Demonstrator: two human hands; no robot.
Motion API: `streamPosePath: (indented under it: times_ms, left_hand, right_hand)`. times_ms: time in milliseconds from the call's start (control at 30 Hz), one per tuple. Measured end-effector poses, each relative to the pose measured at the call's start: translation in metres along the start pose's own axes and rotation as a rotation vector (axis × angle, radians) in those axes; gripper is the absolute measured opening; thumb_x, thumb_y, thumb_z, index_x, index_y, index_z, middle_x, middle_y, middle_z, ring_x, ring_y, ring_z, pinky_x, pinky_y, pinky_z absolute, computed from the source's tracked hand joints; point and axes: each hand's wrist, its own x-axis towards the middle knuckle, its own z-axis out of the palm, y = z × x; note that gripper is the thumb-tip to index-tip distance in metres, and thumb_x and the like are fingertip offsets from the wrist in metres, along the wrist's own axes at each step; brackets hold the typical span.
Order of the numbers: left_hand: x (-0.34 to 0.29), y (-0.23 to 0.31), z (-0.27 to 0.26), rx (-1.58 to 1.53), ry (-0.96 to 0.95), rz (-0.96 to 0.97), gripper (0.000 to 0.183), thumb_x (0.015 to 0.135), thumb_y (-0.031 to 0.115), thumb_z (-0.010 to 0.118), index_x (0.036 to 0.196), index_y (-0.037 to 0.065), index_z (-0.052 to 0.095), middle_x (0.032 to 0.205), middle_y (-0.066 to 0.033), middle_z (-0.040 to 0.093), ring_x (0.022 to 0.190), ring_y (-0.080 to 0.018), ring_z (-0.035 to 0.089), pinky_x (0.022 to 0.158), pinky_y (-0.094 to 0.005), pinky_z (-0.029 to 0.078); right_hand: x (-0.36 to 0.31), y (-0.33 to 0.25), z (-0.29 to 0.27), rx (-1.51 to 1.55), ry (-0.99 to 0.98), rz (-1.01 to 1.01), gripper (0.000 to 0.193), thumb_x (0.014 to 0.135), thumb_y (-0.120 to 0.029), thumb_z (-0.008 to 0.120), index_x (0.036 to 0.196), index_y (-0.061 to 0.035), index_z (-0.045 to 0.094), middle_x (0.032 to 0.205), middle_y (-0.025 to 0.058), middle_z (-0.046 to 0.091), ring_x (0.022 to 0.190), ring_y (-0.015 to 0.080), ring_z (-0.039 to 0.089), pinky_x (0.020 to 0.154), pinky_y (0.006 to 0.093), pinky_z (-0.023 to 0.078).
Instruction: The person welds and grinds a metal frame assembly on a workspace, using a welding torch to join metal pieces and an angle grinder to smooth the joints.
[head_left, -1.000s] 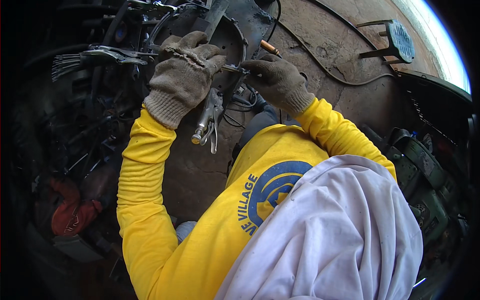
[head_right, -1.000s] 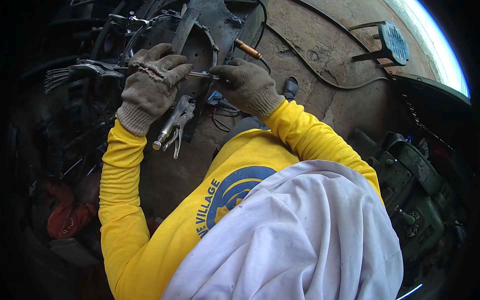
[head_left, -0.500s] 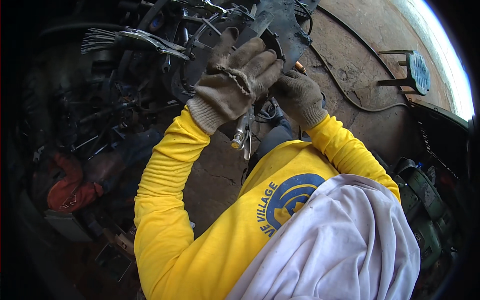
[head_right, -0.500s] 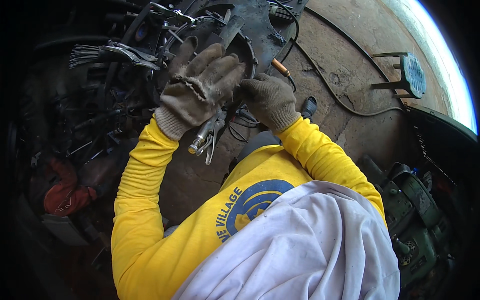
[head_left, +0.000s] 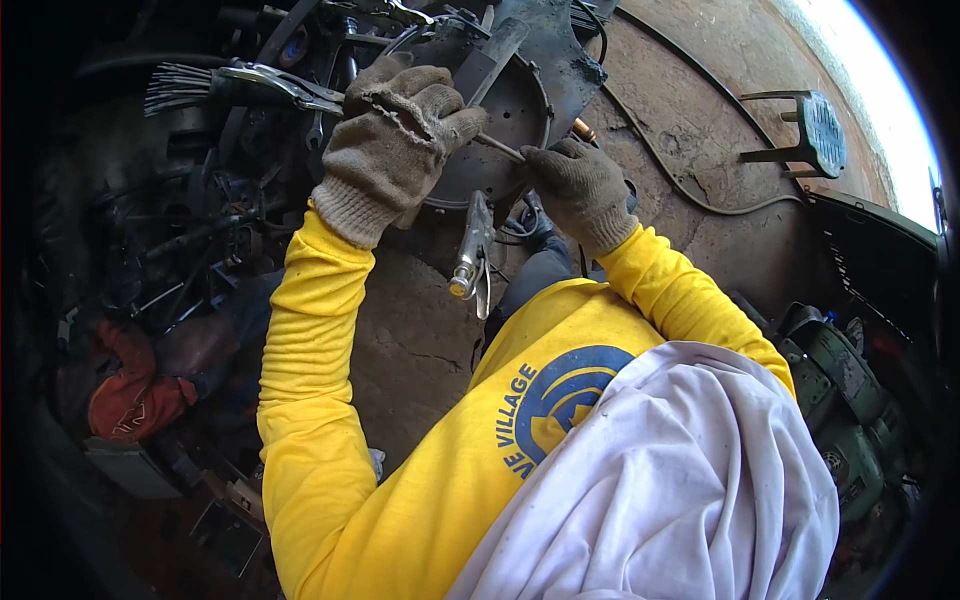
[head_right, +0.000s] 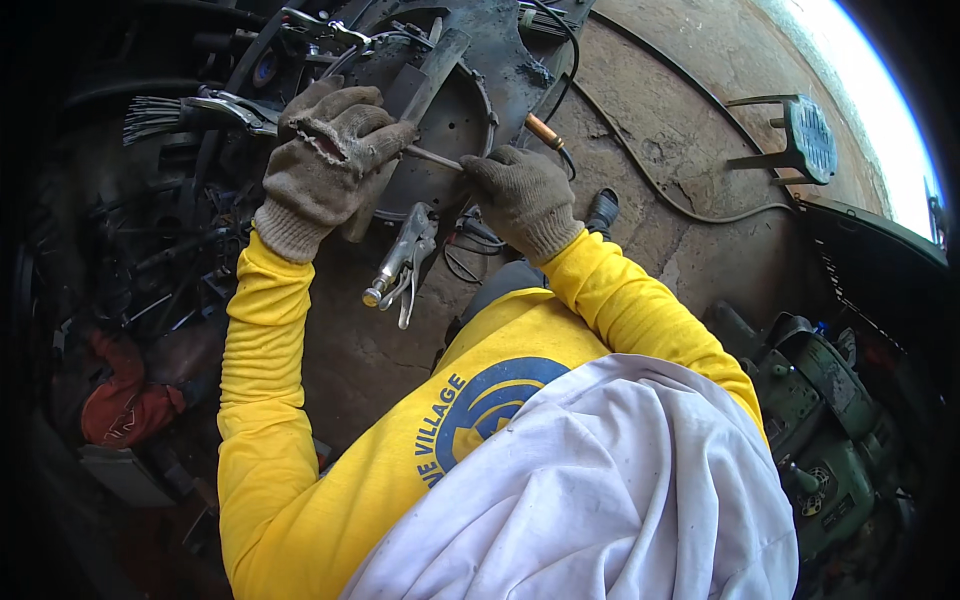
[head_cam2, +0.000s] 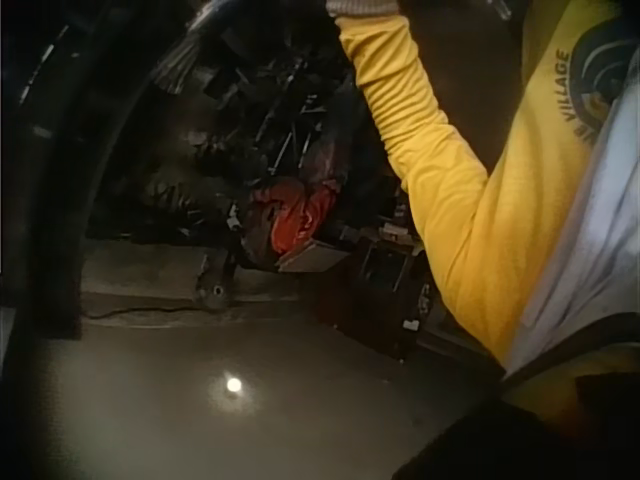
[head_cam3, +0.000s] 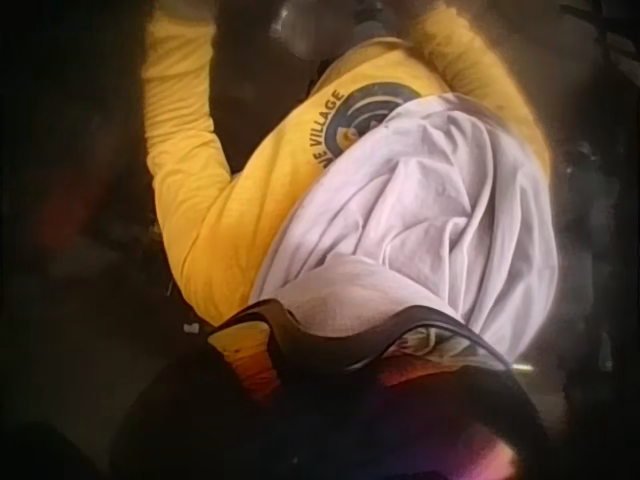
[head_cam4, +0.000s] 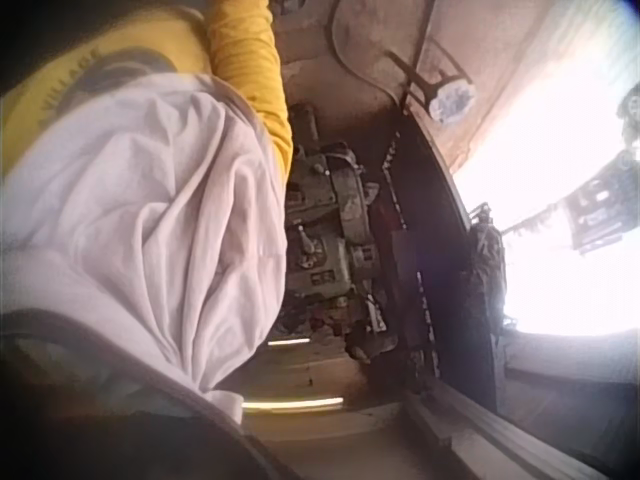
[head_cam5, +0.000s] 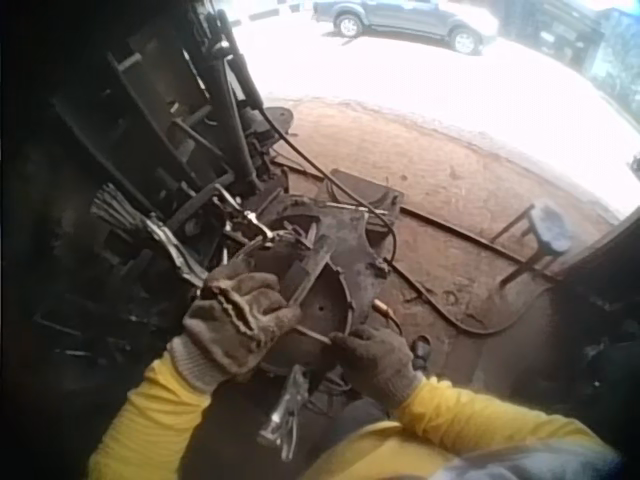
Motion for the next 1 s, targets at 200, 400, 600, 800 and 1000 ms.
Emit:
streamPosePath:
  times_ms: [200,400,600,800,1000]
  left_hand:
    - [0.006,-0.003,0.002,-0.117,0.032,-0.005,0.028,0.077,0.017,0.078,0.105,0.017,0.079,0.111,-0.0021,0.073,0.123,-0.0258,0.063,0.106,-0.0456,0.048]
    - [0.006,0.005,0.004,-0.104,0.081,-0.051,0.038,0.078,0.020,0.081,0.116,0.017,0.074,0.114,-0.0037,0.071,0.120,-0.0282,0.064,0.105,-0.0494,0.048]
    - [-0.003,0.026,0.017,-0.040,0.191,0.047,0.037,0.080,0.017,0.075,0.117,0.017,0.072,0.117,-0.0018,0.071,0.116,-0.0230,0.066,0.103,-0.0501,0.050]
    - [-0.006,0.029,0.030,-0.076,0.258,-0.010,0.030,0.078,0.015,0.070,0.107,0.016,0.076,0.109,-0.0016,0.074,0.111,-0.0232,0.069,0.103,-0.0492,0.051]
    - [-0.003,0.032,0.025,-0.101,0.245,-0.058,0.031,0.077,0.013,0.070,0.108,0.016,0.077,0.111,-0.0011,0.075,0.110,-0.0220,0.070,0.104,-0.0474,0.051]
  right_hand:
    - [0.000,0.004,0.001,-0.064,-0.003,-0.037,0.025,0.083,-0.019,0.070,0.107,-0.0166,0.077,0.087,0.0079,0.069,0.082,0.0301,0.070,0.067,0.0426,0.056]
    - [-0.001,0.003,-0.001,-0.083,-0.027,-0.012,0.025,0.082,-0.020,0.071,0.106,-0.0171,0.076,0.088,0.0071,0.069,0.082,0.0296,0.070,0.067,0.0425,0.056]
    - [0.003,-0.002,-0.005,-0.091,-0.024,-0.024,0.024,0.082,-0.020,0.072,0.106,-0.0177,0.076,0.087,0.0060,0.068,0.080,0.0285,0.069,0.066,0.0410,0.056]
    - [0.006,-0.008,-0.007,-0.040,0.029,-0.032,0.022,0.083,-0.019,0.072,0.105,-0.0153,0.076,0.085,0.0068,0.068,0.077,0.0286,0.069,0.066,0.0404,0.055]
    - [0.006,-0.006,-0.006,-0.038,-0.002,0.000,0.022,0.084,-0.019,0.072,0.105,-0.0152,0.077,0.084,0.0071,0.068,0.077,0.0297,0.069,0.066,0.0408,0.055]
